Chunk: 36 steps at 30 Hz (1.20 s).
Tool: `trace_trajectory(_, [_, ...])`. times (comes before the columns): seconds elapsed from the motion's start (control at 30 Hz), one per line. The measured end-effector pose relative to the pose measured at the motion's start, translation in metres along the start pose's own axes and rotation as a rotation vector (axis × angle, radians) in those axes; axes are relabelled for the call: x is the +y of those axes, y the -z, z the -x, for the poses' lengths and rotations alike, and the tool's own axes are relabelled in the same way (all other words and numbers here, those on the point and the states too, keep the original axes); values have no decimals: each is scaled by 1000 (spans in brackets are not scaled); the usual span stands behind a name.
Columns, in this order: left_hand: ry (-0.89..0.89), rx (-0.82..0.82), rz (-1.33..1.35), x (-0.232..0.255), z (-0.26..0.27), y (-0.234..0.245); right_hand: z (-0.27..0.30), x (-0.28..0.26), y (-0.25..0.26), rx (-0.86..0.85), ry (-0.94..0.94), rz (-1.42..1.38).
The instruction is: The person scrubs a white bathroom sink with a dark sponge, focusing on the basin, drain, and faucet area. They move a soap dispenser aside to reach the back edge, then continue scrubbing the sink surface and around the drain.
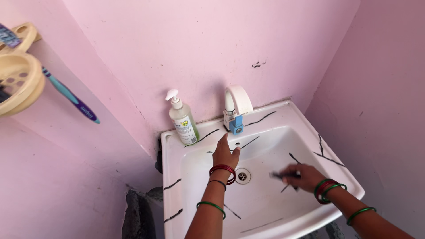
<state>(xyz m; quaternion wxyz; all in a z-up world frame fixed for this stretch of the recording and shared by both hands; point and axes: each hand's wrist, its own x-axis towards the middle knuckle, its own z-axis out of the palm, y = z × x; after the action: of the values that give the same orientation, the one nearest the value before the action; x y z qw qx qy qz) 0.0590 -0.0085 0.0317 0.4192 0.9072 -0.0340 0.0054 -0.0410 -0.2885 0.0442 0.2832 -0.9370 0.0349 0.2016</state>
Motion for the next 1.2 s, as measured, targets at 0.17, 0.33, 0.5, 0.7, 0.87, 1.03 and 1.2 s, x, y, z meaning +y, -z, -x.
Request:
trace_trajectory(0.17, [80, 72, 113, 29, -29, -13, -50, -33, 13, 452, 14, -229])
trace_trajectory(0.33, [105, 115, 131, 48, -55, -20, -107, -73, 13, 713, 110, -10])
trace_trajectory(0.5, [140, 133, 129, 60, -74, -22, -144, -97, -14, 444, 111, 399])
trace_trajectory(0.7, [100, 252, 146, 60, -92, -26, -168, -61, -8, 431, 188, 479])
trace_trajectory(0.87, [116, 258, 135, 56, -104, -28, -207, -35, 26, 414, -98, 374])
trace_trajectory(1.03, [176, 276, 135, 64, -103, -31, -234, -69, -16, 334, 178, 683])
trace_trajectory(1.2, [231, 273, 139, 77, -98, -22, -235, -47, -24, 371, 520, 393])
